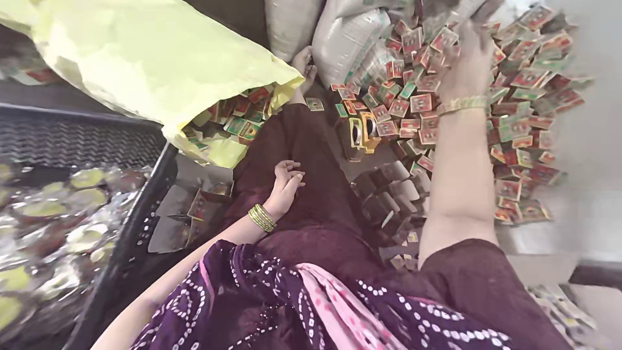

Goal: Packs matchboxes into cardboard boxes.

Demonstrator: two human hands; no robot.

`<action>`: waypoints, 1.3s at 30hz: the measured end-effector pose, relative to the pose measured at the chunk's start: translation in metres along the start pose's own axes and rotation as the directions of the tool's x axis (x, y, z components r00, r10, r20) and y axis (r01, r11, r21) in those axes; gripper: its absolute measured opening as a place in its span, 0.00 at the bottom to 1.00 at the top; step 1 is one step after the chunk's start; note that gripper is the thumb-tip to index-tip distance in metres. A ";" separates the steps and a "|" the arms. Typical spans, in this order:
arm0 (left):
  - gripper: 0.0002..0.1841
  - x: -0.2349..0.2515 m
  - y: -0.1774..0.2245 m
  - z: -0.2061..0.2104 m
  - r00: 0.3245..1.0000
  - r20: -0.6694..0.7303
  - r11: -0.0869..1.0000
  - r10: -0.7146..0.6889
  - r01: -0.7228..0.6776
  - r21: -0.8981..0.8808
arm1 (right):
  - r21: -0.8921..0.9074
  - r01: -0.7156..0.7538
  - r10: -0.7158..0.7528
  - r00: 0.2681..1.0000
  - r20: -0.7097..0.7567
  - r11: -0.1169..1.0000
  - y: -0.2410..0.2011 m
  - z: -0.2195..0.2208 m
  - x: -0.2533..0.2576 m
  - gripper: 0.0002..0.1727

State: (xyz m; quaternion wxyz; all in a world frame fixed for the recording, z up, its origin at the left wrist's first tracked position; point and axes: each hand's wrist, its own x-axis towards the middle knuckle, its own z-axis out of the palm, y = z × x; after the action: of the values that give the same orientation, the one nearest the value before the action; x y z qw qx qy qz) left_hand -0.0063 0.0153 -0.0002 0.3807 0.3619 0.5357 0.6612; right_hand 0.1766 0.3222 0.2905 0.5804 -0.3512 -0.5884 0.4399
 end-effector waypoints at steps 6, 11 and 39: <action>0.28 0.001 -0.002 -0.005 0.999 0.033 0.999 -0.003 0.001 0.036 | -0.780 0.058 0.334 0.882 0.333 0.623 0.070 -0.033 -0.057 0.28; 0.25 -0.002 0.000 -0.004 0.995 0.096 0.994 -0.009 -0.001 0.107 | -0.969 0.224 0.766 0.603 0.222 0.104 0.184 -0.067 -0.154 0.25; 0.42 -0.021 0.015 0.007 0.960 0.280 0.957 -0.009 -0.074 0.282 | -0.330 0.778 -0.421 0.583 0.694 0.534 0.067 -0.017 -0.294 0.10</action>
State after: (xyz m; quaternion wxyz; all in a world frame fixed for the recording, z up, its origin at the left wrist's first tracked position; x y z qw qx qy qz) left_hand 0.0076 -0.0025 0.0139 0.3843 0.5118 0.5616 0.5244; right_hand 0.2105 0.0767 0.1175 0.3643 -0.1419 -0.9181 0.0654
